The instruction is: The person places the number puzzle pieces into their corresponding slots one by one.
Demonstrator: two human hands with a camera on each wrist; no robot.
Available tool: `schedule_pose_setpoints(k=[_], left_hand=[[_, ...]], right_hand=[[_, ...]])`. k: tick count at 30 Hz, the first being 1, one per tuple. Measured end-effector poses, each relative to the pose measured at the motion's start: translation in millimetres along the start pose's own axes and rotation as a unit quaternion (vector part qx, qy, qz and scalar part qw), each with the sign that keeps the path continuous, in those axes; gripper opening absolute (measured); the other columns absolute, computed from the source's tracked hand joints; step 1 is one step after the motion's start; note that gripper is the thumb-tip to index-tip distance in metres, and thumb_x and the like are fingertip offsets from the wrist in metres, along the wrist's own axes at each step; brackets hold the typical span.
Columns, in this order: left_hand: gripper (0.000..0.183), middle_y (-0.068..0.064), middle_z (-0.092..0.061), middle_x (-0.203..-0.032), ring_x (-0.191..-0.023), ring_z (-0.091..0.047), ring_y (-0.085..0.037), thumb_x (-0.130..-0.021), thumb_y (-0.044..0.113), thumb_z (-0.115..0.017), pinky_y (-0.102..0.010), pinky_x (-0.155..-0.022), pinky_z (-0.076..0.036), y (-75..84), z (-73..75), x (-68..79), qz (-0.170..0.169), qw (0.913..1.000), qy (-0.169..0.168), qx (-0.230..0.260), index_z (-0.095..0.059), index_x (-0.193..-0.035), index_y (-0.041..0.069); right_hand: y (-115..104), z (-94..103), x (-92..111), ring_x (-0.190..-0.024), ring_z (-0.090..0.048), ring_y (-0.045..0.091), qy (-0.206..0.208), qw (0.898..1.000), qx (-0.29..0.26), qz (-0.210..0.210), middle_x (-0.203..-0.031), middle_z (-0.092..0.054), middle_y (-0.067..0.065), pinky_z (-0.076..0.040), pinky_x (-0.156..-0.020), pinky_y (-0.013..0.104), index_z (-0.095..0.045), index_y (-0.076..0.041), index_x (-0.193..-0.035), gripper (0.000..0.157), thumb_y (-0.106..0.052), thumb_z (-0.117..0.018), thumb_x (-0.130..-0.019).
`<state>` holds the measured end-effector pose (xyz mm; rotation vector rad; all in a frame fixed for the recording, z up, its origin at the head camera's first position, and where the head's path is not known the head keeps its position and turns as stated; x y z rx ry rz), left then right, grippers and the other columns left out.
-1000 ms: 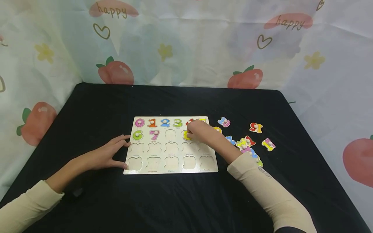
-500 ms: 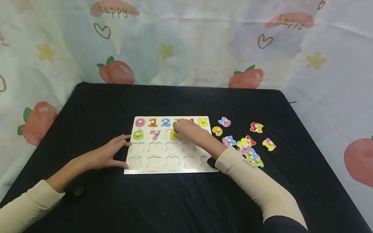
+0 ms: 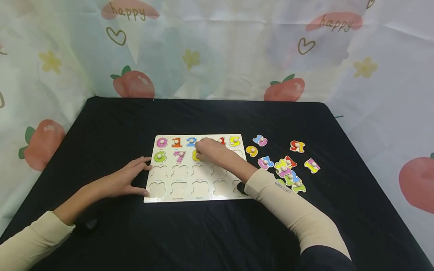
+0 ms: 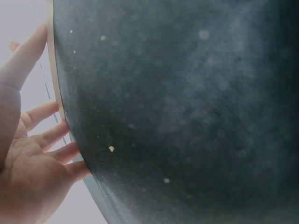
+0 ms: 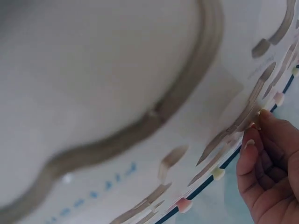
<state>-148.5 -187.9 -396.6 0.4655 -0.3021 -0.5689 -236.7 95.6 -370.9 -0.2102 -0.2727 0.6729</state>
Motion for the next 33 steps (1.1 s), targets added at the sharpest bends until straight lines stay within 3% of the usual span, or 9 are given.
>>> schedule_pose_setpoints(k=[14, 18, 27, 33], left_hand=[[0.083, -0.018, -0.025, -0.149, -0.138, -0.014, -0.039, -0.071, 0.051, -0.077, -0.056, -0.108, -0.016, -0.2, 0.3, -1.5, -0.001, 1.0, -0.004, -0.002, -0.045, -0.13, 0.002], [0.084, -0.018, -0.025, -0.149, -0.138, -0.014, -0.039, -0.071, 0.051, -0.077, -0.056, -0.108, -0.015, -0.5, -0.3, -1.5, 0.002, 1.0, -0.004, -0.003, -0.045, -0.13, 0.002], [0.084, -0.018, -0.024, -0.15, -0.138, -0.014, -0.039, -0.07, 0.05, -0.078, -0.056, -0.108, -0.014, -1.0, -1.1, -1.3, 0.003, 1.0, 0.0, 0.002, -0.044, -0.13, 0.002], [0.083, -0.018, -0.025, -0.149, -0.138, -0.015, -0.039, -0.07, 0.049, -0.079, -0.056, -0.108, -0.015, -1.8, -1.2, -0.5, 0.003, 1.0, 0.009, 0.0, -0.045, -0.129, 0.002]], right_hand=[[5, 2.8, 1, -0.075, -0.052, 0.015, -0.026, 0.999, 0.018, -0.015, -0.087, -0.06, 0.0, -0.043, -0.066, 0.026, -0.065, -0.01, -0.1, 0.012, -0.017, -0.064, -0.091], [11, 8.5, 6, -0.078, -0.054, 0.017, -0.005, 0.999, 0.033, -0.013, -0.097, -0.065, 0.003, -0.046, -0.072, 0.029, -0.066, -0.009, -0.107, 0.018, -0.018, -0.06, -0.094], [46, 26.7, 33, -0.079, -0.055, 0.02, 0.048, 0.997, 0.049, -0.037, -0.099, -0.065, 0.007, -0.047, -0.068, 0.031, -0.064, -0.005, -0.108, 0.018, -0.015, -0.058, -0.095], [74, 39.7, 55, -0.079, -0.056, 0.021, 0.048, 0.996, 0.054, -0.058, -0.098, -0.064, 0.01, -0.049, -0.071, 0.035, -0.064, -0.002, -0.108, 0.019, -0.014, -0.055, -0.096]])
Point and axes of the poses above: each hand's wrist, its own x-axis away from the middle knuckle, its own z-axis out of the back of the hand, y = z × x, the point moved 1 cm from there along -x, towards the middle knuckle
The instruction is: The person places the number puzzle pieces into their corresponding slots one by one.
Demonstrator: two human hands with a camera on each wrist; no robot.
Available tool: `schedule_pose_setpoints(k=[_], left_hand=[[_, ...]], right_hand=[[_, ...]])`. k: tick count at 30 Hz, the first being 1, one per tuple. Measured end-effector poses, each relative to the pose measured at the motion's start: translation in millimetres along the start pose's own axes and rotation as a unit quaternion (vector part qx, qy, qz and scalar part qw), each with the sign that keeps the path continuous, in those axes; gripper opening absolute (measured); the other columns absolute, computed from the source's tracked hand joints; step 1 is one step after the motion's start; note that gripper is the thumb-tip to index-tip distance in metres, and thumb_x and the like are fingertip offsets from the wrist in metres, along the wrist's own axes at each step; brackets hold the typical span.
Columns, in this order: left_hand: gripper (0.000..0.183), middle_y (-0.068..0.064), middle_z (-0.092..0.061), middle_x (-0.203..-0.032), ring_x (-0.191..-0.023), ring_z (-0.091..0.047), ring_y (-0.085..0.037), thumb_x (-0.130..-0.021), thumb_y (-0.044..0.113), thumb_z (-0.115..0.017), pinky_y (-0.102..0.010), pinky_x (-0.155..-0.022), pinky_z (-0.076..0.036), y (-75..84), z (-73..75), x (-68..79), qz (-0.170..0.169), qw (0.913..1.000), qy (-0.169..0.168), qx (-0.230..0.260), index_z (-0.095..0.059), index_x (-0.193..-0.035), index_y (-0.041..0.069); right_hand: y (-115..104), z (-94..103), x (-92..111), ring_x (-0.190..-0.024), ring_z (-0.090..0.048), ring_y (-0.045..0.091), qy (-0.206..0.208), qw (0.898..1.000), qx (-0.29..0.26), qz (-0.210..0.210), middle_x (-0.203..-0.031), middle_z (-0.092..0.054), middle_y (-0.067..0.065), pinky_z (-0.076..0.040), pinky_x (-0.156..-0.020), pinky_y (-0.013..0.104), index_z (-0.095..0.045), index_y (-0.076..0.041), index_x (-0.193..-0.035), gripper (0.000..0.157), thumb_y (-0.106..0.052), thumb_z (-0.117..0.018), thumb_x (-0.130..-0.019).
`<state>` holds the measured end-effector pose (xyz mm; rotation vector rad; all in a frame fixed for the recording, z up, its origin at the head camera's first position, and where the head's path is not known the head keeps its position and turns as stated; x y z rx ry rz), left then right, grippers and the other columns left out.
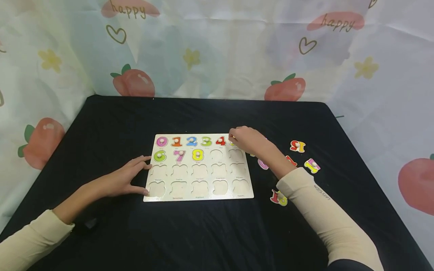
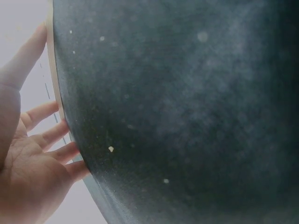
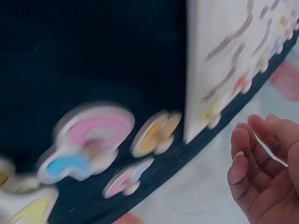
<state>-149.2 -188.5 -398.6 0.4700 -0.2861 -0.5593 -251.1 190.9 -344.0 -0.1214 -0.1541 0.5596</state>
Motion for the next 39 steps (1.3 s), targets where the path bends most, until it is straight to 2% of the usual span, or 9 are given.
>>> schedule_pose_setpoints(k=[9, 15, 17, 20, 24, 27, 31, 39], left_hand=[[0.083, -0.019, -0.024, -0.149, -0.137, -0.016, -0.039, -0.07, 0.048, -0.079, -0.056, -0.106, -0.021, 0.6, 0.0, 0.8, 0.002, 1.0, 0.002, -0.001, -0.045, -0.13, 0.001], [0.081, -0.02, -0.026, -0.147, -0.134, -0.021, -0.038, -0.07, 0.046, -0.08, -0.054, -0.104, -0.027, 0.5, 3.7, 0.1, 0.004, 1.0, 0.001, -0.005, -0.046, -0.128, 0.001], [0.081, -0.021, -0.027, -0.146, -0.133, -0.022, -0.038, -0.071, 0.046, -0.08, -0.053, -0.104, -0.028, 0.8, 3.8, 0.0, 0.002, 1.0, -0.002, -0.003, -0.046, -0.128, 0.0], [0.081, -0.021, -0.026, -0.146, -0.133, -0.022, -0.039, -0.071, 0.047, -0.079, -0.054, -0.104, -0.028, 1.0, 3.0, 0.0, 0.0, 1.0, -0.004, -0.002, -0.045, -0.129, 0.0], [0.082, -0.021, -0.026, -0.146, -0.133, -0.022, -0.038, -0.072, 0.049, -0.078, -0.054, -0.104, -0.028, 1.2, 1.9, -0.1, -0.003, 1.0, -0.003, -0.002, -0.045, -0.129, 0.0], [0.082, -0.021, -0.026, -0.146, -0.133, -0.022, -0.038, -0.072, 0.05, -0.077, -0.054, -0.103, -0.029, 1.2, 1.9, -0.3, -0.003, 1.0, -0.003, -0.005, -0.045, -0.129, 0.0], [0.083, -0.021, -0.026, -0.147, -0.133, -0.022, -0.038, -0.071, 0.05, -0.077, -0.054, -0.103, -0.03, 1.4, 2.5, -0.6, 0.001, 1.0, -0.004, -0.007, -0.045, -0.129, 0.001], [0.083, -0.021, -0.025, -0.147, -0.133, -0.022, -0.038, -0.071, 0.048, -0.078, -0.054, -0.103, -0.03, 3.6, 0.0, -1.4, 0.002, 1.0, -0.005, -0.004, -0.045, -0.13, 0.0]], right_hand=[[43, 22.6, 33, -0.077, -0.057, 0.021, 0.041, 0.999, -0.008, -0.005, -0.095, -0.064, 0.01, -0.05, -0.074, 0.04, -0.065, 0.001, -0.104, 0.015, -0.008, -0.057, -0.094], [60, 30.7, 53, -0.076, -0.057, 0.021, 0.027, 0.999, -0.017, -0.029, -0.088, -0.064, 0.009, -0.05, -0.075, 0.043, -0.065, 0.002, -0.1, 0.014, -0.007, -0.059, -0.092], [66, 29.9, 60, -0.074, -0.057, 0.019, 0.007, 0.999, -0.019, -0.034, -0.087, -0.064, 0.007, -0.05, -0.072, 0.042, -0.065, 0.002, -0.1, 0.014, -0.008, -0.059, -0.092], [73, 26.8, 73, -0.068, -0.054, 0.016, -0.051, 0.997, -0.038, -0.052, -0.082, -0.062, 0.004, -0.048, -0.064, 0.037, -0.066, 0.0, -0.096, 0.012, -0.01, -0.061, -0.091], [78, 21.2, 89, -0.065, -0.051, 0.015, -0.155, 0.981, -0.079, -0.084, -0.079, -0.058, 0.001, -0.045, -0.059, 0.032, -0.064, -0.005, -0.089, 0.011, -0.015, -0.067, -0.087], [77, 17.1, 97, -0.068, -0.052, 0.015, -0.199, 0.97, -0.104, -0.094, -0.081, -0.057, 0.001, -0.046, -0.06, 0.031, -0.062, -0.005, -0.088, 0.018, -0.019, -0.072, -0.083], [75, 14.5, 101, -0.068, -0.053, 0.015, -0.195, 0.969, -0.113, -0.098, -0.082, -0.058, 0.002, -0.047, -0.06, 0.031, -0.06, -0.003, -0.09, 0.021, -0.017, -0.073, -0.081], [86, 14.5, 107, -0.066, -0.047, 0.018, -0.143, 0.981, -0.067, -0.116, -0.075, -0.05, 0.003, -0.04, -0.057, 0.032, -0.058, -0.003, -0.083, 0.004, -0.002, -0.061, -0.082]])
Point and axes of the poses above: each hand's wrist, its own x-axis away from the middle knuckle, its own z-axis out of the back of the hand, y = z × x, the point moved 1 cm from there along -x, towards the middle knuckle
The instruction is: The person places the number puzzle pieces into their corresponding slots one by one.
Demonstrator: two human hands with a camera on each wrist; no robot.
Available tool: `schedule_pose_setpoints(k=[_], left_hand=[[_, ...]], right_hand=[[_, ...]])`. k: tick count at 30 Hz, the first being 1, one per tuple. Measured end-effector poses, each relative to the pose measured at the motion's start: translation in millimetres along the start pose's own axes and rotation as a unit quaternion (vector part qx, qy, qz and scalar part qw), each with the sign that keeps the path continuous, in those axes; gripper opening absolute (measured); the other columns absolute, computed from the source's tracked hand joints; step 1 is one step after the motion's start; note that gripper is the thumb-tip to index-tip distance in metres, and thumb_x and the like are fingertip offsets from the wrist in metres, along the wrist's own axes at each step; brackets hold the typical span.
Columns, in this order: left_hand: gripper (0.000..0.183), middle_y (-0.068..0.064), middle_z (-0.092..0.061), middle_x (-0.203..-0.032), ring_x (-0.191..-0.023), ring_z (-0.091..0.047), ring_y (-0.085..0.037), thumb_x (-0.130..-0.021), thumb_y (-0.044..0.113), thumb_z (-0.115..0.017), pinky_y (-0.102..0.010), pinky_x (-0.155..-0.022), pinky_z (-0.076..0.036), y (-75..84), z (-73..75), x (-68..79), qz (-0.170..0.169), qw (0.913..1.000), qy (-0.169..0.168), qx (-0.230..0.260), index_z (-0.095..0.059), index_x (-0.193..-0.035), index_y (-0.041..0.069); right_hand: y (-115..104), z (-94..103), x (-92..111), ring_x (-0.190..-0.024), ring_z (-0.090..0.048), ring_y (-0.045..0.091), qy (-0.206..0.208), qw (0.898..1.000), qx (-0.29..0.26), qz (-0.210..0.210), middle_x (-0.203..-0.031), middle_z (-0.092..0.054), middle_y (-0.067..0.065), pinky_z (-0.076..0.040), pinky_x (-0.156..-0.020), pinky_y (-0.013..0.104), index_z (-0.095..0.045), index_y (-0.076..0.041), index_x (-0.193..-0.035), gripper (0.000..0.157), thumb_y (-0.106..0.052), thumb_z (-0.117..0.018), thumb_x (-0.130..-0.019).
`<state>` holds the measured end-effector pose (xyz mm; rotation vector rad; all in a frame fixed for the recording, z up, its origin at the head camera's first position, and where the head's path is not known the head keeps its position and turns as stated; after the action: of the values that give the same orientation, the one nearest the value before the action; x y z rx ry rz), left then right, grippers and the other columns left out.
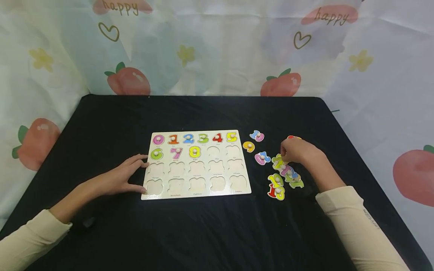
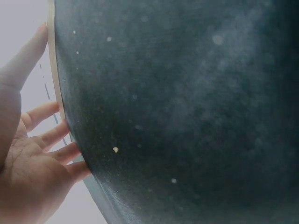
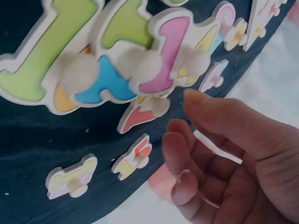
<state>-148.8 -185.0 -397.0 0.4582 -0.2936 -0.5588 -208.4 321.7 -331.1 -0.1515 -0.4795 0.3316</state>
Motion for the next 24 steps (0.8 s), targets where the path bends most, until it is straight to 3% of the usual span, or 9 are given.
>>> schedule_pose_setpoints(k=[6, 12, 20, 24], left_hand=[[0.082, -0.021, -0.026, -0.147, -0.133, -0.023, -0.039, -0.071, 0.047, -0.079, -0.054, -0.102, -0.031, 1.0, -0.2, -0.4, -0.009, 1.0, 0.0, 0.001, -0.045, -0.13, 0.001], [0.083, -0.02, -0.026, -0.147, -0.134, -0.022, -0.039, -0.071, 0.049, -0.077, -0.055, -0.102, -0.03, 1.2, -0.2, -2.1, -0.01, 0.9999, -0.004, 0.0, -0.045, -0.13, 0.002], [0.082, -0.02, -0.026, -0.147, -0.134, -0.021, -0.039, -0.071, 0.05, -0.077, -0.056, -0.103, -0.028, 2.3, 1.5, -4.1, -0.01, 0.9999, -0.009, -0.001, -0.045, -0.13, 0.002], [0.083, -0.021, -0.026, -0.147, -0.133, -0.022, -0.039, -0.071, 0.05, -0.077, -0.055, -0.103, -0.029, 2.6, 1.2, -3.9, -0.01, 0.9999, -0.009, -0.001, -0.045, -0.13, 0.001]], right_hand=[[8, -1.9, 6, -0.067, -0.047, 0.018, 0.007, 1.0, -0.018, -0.02, -0.075, -0.052, 0.003, -0.041, -0.058, 0.033, -0.058, -0.002, -0.084, 0.007, -0.006, -0.063, -0.085], [7, -6.5, 14, -0.067, -0.048, 0.016, 0.015, 0.999, -0.031, -0.004, -0.074, -0.051, -0.001, -0.042, -0.058, 0.032, -0.058, -0.004, -0.083, 0.011, -0.012, -0.066, -0.084], [2, -18.1, 21, -0.065, -0.048, 0.014, -0.036, 0.998, -0.059, 0.002, -0.073, -0.051, -0.003, -0.04, -0.057, 0.031, -0.056, -0.007, -0.082, 0.019, -0.017, -0.073, -0.081], [4, -20.0, 21, -0.065, -0.047, 0.014, -0.039, 0.997, -0.065, -0.003, -0.073, -0.049, -0.001, -0.039, -0.057, 0.031, -0.055, -0.007, -0.081, 0.018, -0.015, -0.07, -0.081]])
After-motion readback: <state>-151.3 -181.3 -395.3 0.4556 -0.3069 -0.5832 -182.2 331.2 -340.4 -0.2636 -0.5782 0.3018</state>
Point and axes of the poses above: each hand's wrist, its own x-axis away from the middle knuckle, its own z-axis out of the back of the hand, y = z × x, the point moved 1 cm from there along -x, towards the middle knuckle
